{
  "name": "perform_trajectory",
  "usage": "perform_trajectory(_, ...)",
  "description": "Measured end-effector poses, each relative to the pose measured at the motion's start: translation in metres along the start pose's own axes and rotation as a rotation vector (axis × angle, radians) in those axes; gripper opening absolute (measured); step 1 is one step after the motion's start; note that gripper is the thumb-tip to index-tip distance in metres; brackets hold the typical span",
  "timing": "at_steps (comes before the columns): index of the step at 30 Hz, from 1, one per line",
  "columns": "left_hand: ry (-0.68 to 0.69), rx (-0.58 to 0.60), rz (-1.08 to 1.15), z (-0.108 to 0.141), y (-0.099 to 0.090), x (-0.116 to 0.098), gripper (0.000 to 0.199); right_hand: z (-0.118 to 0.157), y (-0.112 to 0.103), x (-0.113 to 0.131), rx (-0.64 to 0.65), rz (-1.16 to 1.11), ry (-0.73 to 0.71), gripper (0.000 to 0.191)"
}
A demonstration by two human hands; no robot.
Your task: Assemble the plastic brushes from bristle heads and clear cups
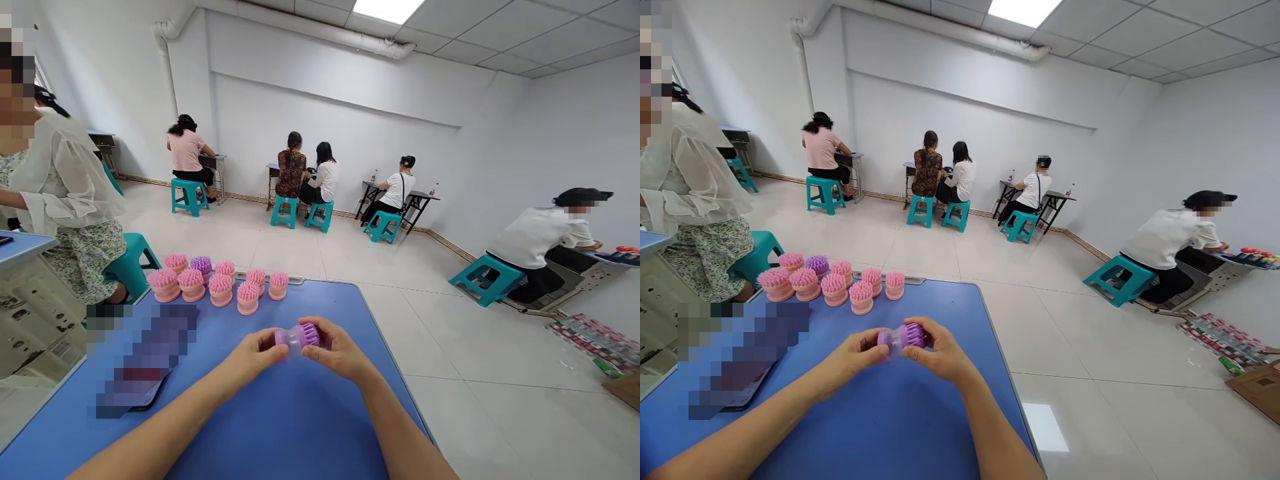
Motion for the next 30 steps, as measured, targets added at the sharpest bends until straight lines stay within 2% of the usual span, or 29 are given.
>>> perform_trajectory(4,0.228,-0.122,-0.362,-0.001,-0.003,0.003,0.051,-0.005,0.001,-0.008,-0.013,0.001,0.124,0.032)
perform_trajectory(7,0.352,-0.184,-0.543,0.001,-0.004,0.001,0.049,-0.006,0.006,-0.013,-0.034,-0.049,0.203,0.038)
perform_trajectory(10,0.304,-0.182,-0.499,0.001,-0.003,-0.002,0.046,-0.005,0.01,-0.012,-0.054,-0.189,0.219,0.047)
perform_trajectory(13,0.218,-0.167,-0.416,0.001,-0.003,-0.003,0.042,-0.003,0.01,-0.007,-0.029,-0.241,0.133,0.061)
perform_trajectory(15,0.25,-0.177,-0.458,0.001,-0.004,-0.002,0.044,-0.003,0.008,-0.006,-0.008,-0.211,0.112,0.056)
perform_trajectory(18,0.362,-0.188,-0.586,0.002,-0.004,0.0,0.05,-0.005,0.008,-0.011,0.002,-0.157,0.217,0.04)
perform_trajectory(21,0.371,-0.186,-0.601,0.001,-0.004,0.003,0.048,-0.004,0.01,-0.013,0.0,-0.145,0.311,0.045)
perform_trajectory(23,0.319,-0.194,-0.544,0.0,-0.006,0.004,0.044,-0.003,0.01,-0.01,-0.002,-0.196,0.28,0.047)
perform_trajectory(25,0.285,-0.195,-0.507,-0.001,-0.007,0.005,0.043,-0.003,0.009,-0.007,-0.01,-0.239,0.207,0.056)
perform_trajectory(27,0.327,-0.189,-0.555,-0.001,-0.008,0.003,0.045,-0.003,0.01,-0.007,-0.003,-0.234,0.183,0.054)
perform_trajectory(30,0.452,-0.178,-0.687,0.002,-0.007,0.001,0.049,-0.004,0.012,-0.013,-0.012,-0.182,0.267,0.039)
Point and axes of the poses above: each hand's wrist, its own z-axis away from the middle knuckle, its own y-axis out of the palm, x = y × z, the point moved 3 cm from there along -z, towards the middle knuckle
